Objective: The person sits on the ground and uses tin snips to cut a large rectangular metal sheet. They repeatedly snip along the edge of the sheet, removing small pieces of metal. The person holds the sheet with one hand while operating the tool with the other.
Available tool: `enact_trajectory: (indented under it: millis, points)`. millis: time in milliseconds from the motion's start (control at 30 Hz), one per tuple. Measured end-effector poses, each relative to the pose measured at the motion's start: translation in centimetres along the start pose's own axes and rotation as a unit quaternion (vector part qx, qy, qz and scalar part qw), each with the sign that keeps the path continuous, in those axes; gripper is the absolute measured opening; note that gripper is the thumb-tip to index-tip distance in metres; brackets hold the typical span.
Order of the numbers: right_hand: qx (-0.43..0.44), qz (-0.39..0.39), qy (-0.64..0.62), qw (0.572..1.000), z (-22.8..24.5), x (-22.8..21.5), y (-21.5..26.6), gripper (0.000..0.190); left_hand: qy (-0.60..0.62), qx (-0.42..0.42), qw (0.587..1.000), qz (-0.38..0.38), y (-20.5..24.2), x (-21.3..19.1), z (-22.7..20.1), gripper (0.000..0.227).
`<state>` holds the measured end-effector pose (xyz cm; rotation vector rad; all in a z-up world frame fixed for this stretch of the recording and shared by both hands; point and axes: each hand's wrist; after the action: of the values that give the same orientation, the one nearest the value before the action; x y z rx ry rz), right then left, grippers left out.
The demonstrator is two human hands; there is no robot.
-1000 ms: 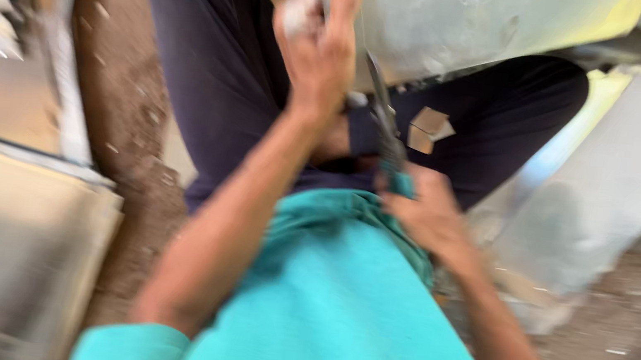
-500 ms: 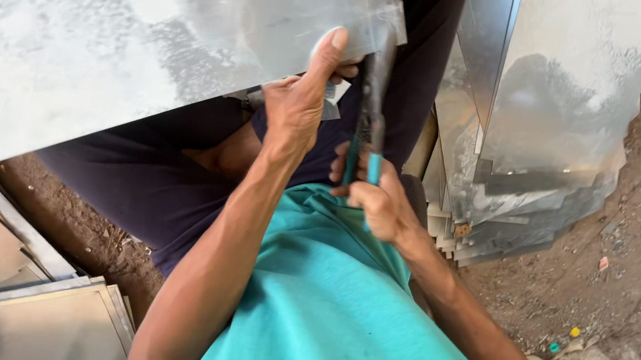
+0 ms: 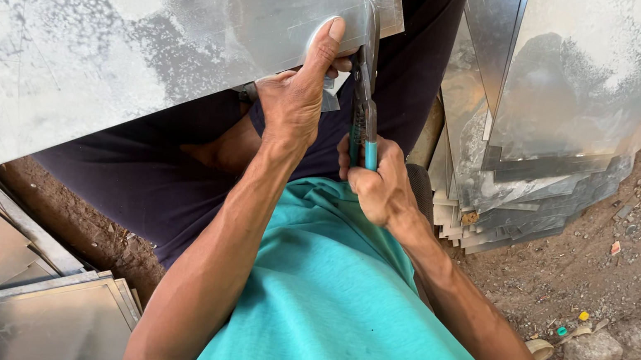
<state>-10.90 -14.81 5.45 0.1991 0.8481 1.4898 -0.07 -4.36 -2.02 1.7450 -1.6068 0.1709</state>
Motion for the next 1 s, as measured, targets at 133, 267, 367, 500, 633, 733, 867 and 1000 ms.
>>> enact_trajectory:
  millis: [133,267,367,500,633,733,867,1000]
  points:
    - [0.001,-0.036,-0.009,0.999,-0.9,0.5,0.0,0.016,0.014,-0.016,1.0,-0.012,0.3,-0.2,-0.5,0.039]
    - [-0.101,-0.068,0.192,0.974,-1.5,-1.0,-0.9,0.016,0.057,0.002,0.997,-0.053,0.4,1.0,-3.0,0.044]
    - [-0.01,-0.076,0.274,0.959,-1.9,-3.3,-0.8,0.017,0.118,-0.019,0.97,-0.213,0.1,3.2,-3.5,0.049]
    - [-0.14,-0.063,0.226,0.962,-1.5,-4.5,1.4,0.017,0.094,-0.018,0.967,-0.237,-0.3,5.6,-1.4,0.054]
    - [-0.008,-0.103,0.162,0.981,-0.7,-3.0,1.9,0.016,0.074,-0.058,0.987,-0.127,-0.9,3.3,0.9,0.046]
    - [-0.065,-0.093,0.216,0.97,-1.3,-2.6,1.2,0.015,0.168,-0.049,0.984,-0.029,0.2,-0.5,0.3,0.038]
    - [0.014,-0.029,0.169,0.985,-2.4,-3.7,-0.4,0.014,0.155,0.017,0.968,-0.197,1.0,-10.1,-8.1,0.027]
    - [0.054,0.036,0.037,0.997,-3.8,-2.9,-0.3,0.011,0.14,0.257,0.922,-0.254,4.5,-23.9,-19.2,0.019]
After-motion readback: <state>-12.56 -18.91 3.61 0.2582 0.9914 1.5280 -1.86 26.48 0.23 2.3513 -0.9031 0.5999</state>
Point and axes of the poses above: each hand's wrist, its own y-axis away from the middle knuckle, its own x-axis out of the palm, z = x × y, and after that the axes turned 7 degrees about y, right-handed
